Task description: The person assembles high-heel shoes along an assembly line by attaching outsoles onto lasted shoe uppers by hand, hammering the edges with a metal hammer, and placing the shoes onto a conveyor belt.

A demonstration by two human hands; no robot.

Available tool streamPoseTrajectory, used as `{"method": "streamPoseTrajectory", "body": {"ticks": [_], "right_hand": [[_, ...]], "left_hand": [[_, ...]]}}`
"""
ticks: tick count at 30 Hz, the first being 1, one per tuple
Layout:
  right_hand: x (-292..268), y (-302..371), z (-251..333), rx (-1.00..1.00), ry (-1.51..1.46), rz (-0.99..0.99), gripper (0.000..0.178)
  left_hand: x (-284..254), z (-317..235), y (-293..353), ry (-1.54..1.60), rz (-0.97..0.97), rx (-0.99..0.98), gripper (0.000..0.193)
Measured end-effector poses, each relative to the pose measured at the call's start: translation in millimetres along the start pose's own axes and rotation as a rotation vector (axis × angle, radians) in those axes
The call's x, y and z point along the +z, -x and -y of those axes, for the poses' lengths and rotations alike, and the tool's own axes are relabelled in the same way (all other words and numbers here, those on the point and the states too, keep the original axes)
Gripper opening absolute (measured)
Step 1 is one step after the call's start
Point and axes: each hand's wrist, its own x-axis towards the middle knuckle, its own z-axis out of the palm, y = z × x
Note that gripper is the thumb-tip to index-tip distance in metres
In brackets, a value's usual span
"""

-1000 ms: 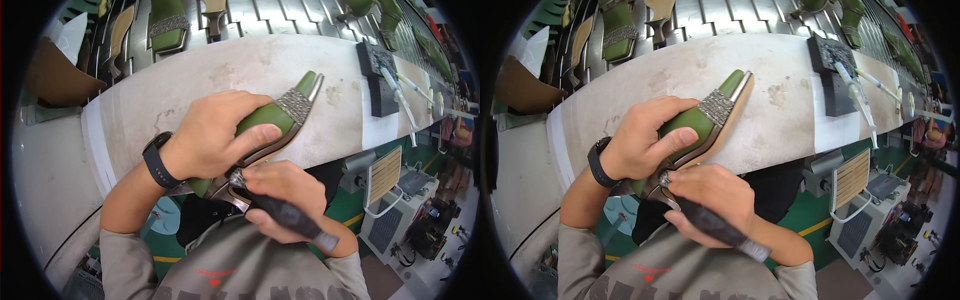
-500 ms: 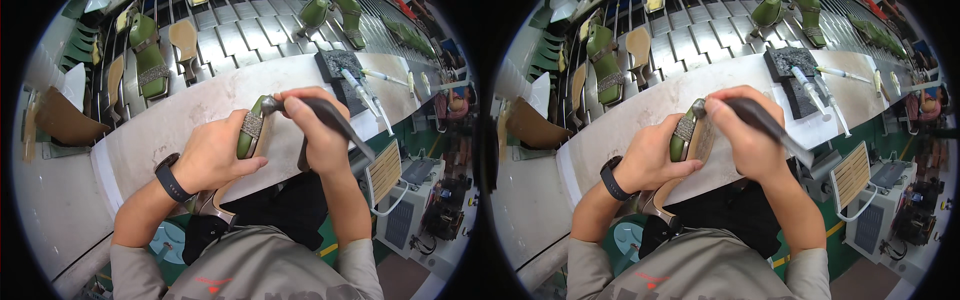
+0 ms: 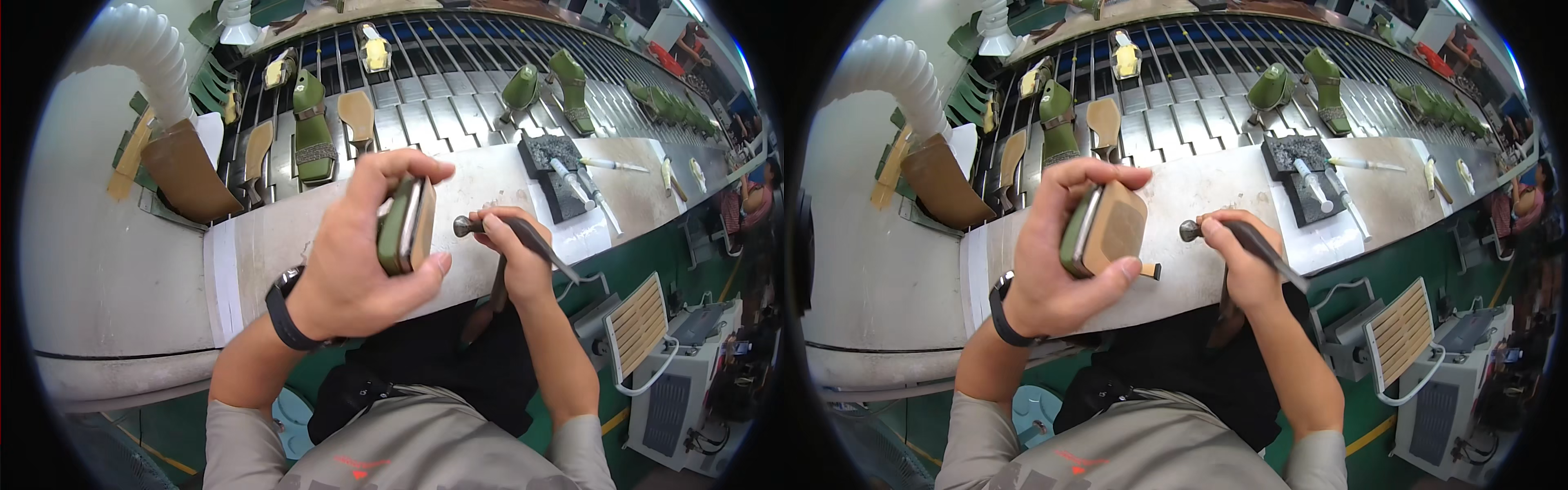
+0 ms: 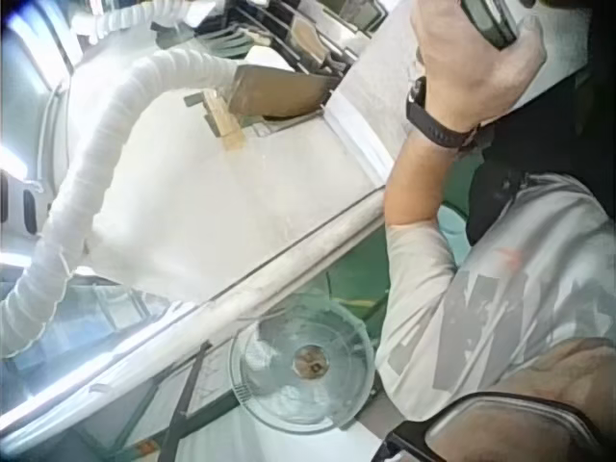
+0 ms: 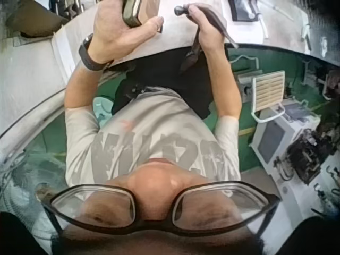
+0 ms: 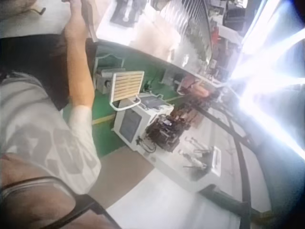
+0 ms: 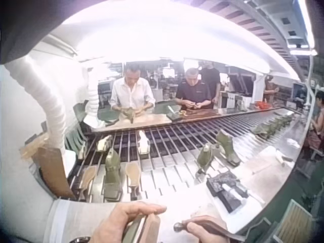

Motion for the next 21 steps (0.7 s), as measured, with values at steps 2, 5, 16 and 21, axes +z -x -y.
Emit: {"method": "streamPoseTrajectory", "body": {"ticks": [2,5,16,21], "right_hand": [[5,27,53,-0.225,0.150,0.058,0.021],[20,74,110,-0.450,-0.130,0.105,0.029],[19,64,160,-0.090,0.127,0.246,0.048],[22,64,162,0.054,0.102,0.316,0.048]], "left_hand": [[9,-10,8,-0.052,-0.007,0.006,0.084],[24,-20,16,-0.012,-0.075,0.003,0.083],[50,-17,35,-0.171,-0.149,0.215,0.082],[51,-26,64,-0.237,-0.154,0.202,0.077]]}}
